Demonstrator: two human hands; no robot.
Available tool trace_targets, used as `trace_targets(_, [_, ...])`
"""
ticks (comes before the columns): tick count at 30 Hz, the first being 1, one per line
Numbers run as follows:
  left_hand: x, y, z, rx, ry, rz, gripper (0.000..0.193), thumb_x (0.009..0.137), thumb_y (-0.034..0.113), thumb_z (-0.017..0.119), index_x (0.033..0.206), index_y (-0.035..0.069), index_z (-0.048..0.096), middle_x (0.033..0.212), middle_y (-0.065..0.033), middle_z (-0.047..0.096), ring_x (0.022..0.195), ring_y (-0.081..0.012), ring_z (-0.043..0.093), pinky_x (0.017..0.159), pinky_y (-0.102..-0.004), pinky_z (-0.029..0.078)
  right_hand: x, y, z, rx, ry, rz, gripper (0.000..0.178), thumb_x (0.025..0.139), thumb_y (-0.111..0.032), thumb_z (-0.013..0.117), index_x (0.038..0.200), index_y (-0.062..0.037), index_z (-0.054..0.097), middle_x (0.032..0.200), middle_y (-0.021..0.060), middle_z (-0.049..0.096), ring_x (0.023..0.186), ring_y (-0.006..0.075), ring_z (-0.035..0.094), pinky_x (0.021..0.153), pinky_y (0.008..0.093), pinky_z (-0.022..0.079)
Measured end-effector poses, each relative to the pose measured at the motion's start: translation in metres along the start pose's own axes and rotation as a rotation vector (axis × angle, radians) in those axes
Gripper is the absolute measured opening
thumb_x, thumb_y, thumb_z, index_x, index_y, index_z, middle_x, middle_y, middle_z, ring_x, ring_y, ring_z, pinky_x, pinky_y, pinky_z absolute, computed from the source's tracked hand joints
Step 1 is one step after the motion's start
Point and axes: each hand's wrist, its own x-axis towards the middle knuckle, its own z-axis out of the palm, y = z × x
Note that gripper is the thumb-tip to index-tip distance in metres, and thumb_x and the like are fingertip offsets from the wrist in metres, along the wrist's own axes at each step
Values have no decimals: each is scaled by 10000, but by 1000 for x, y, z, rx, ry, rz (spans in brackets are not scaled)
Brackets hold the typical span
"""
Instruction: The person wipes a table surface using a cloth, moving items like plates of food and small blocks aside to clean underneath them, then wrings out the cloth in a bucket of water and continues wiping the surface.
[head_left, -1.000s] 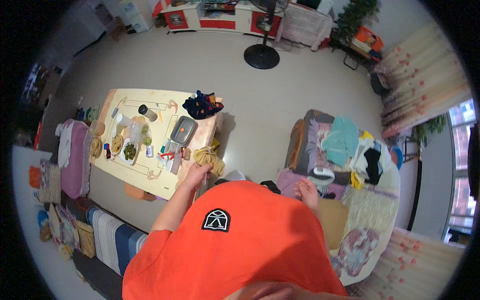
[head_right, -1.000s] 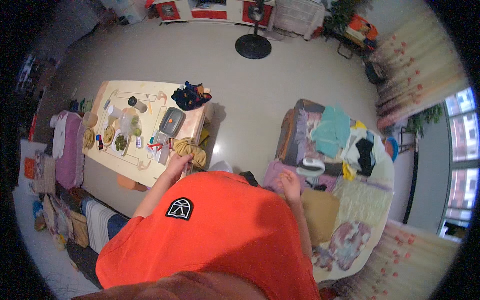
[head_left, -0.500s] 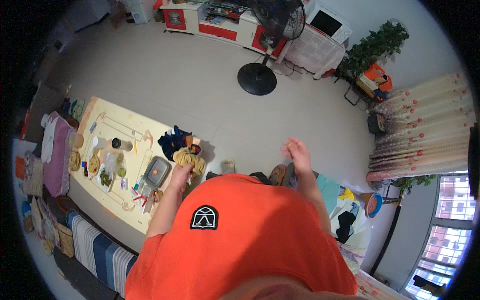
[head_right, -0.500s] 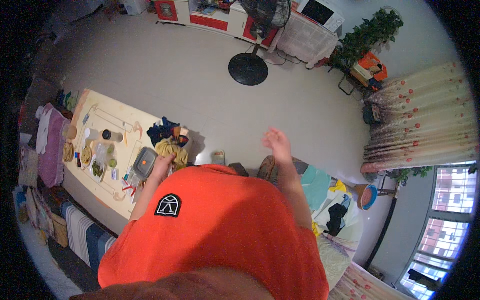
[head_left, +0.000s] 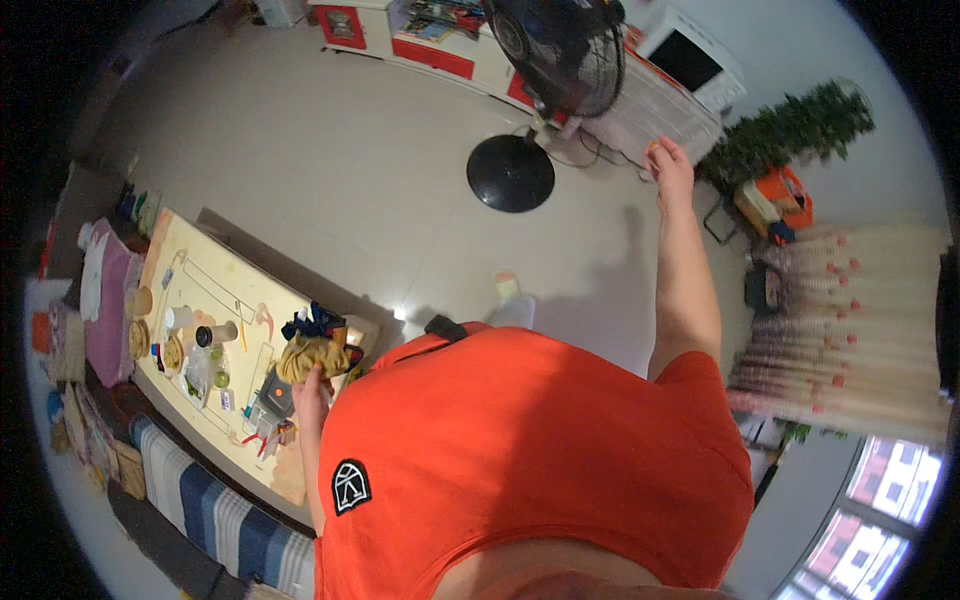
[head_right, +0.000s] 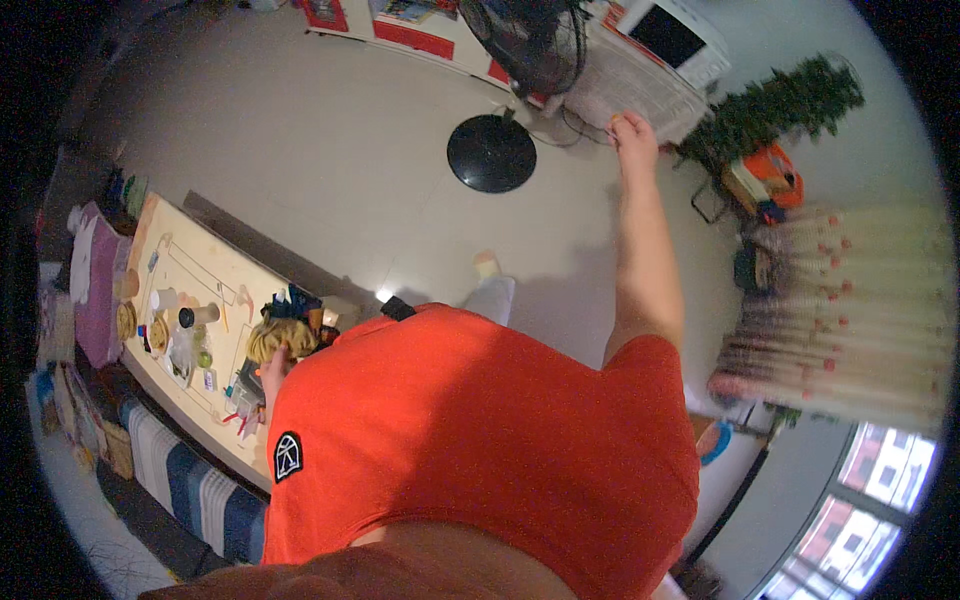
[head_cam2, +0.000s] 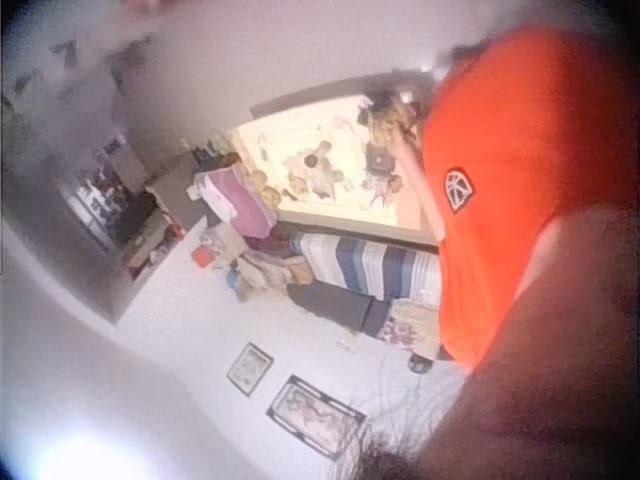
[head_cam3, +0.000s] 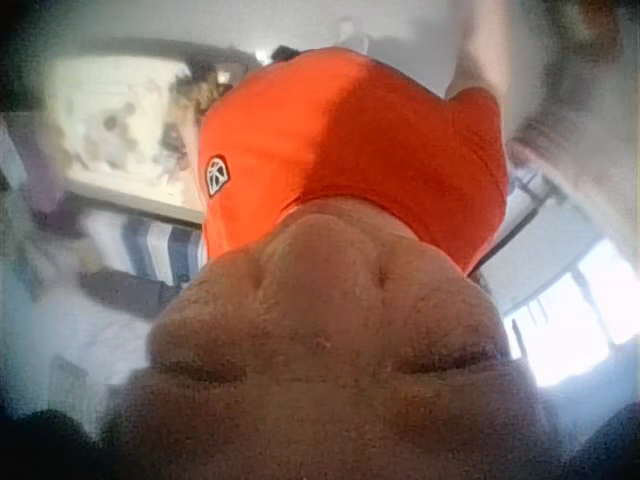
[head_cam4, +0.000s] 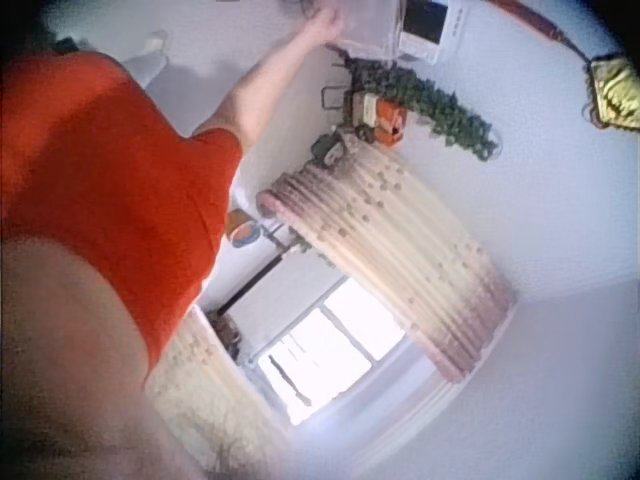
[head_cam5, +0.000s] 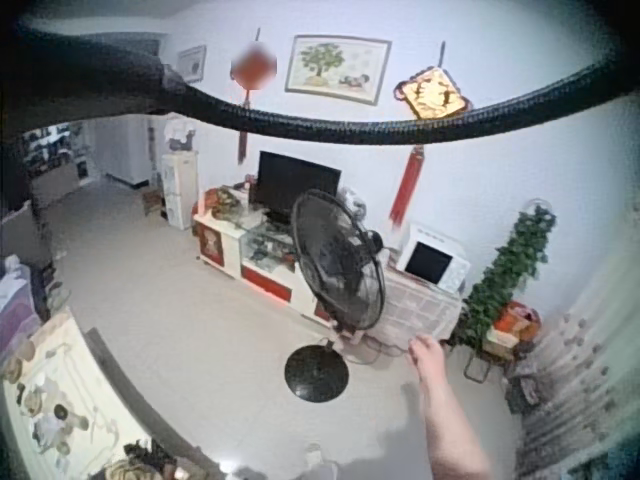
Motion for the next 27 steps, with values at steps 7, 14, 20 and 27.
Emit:
trace_targets(7, [-45, -29, 117, -197, 345, -83, 128, 876, 184, 647, 828, 77, 597, 679, 3, 574, 508, -106, 469, 460, -270, 354, 283, 49, 71, -267, -317, -47, 486, 903, -133, 587, 1355, 0, 467, 1214, 101, 601, 1058, 188, 591, 907, 318, 464])
trace_targets(14, [-53, -4, 213, -266, 414, -155, 163, 871, 220, 661, 882, 78, 583, 654, 6, 541, 498, -111, 460, 457, -267, 351, 439, 152, 86, 58, -321, 432, 470, 958, -266, 469, 1341, 6, 484, 1351, 149, 507, 1244, 279, 472, 998, 403, 407])
trace_targets(20, [-59, 11, 244, -227, 429, -163, 164, 875, 216, 655, 915, 78, 575, 676, -10, 559, 504, -109, 482, 453, -264, 368, 458, 180, 102, -33, -351, 444, 467, 947, -268, 484, 1326, 5, 495, 1322, 149, 521, 1216, 276, 486, 980, 399, 416])
trace_targets(27, [-56, 0, 264, -204, 417, -215, 174, 869, 221, 664, 942, 89, 579, 701, 5, 559, 527, -95, 485, 464, -251, 368, 437, 173, 73, -110, -350, 425, 464, 935, -271, 501, 1309, 4, 507, 1287, 150, 537, 1183, 273, 503, 959, 394, 426])
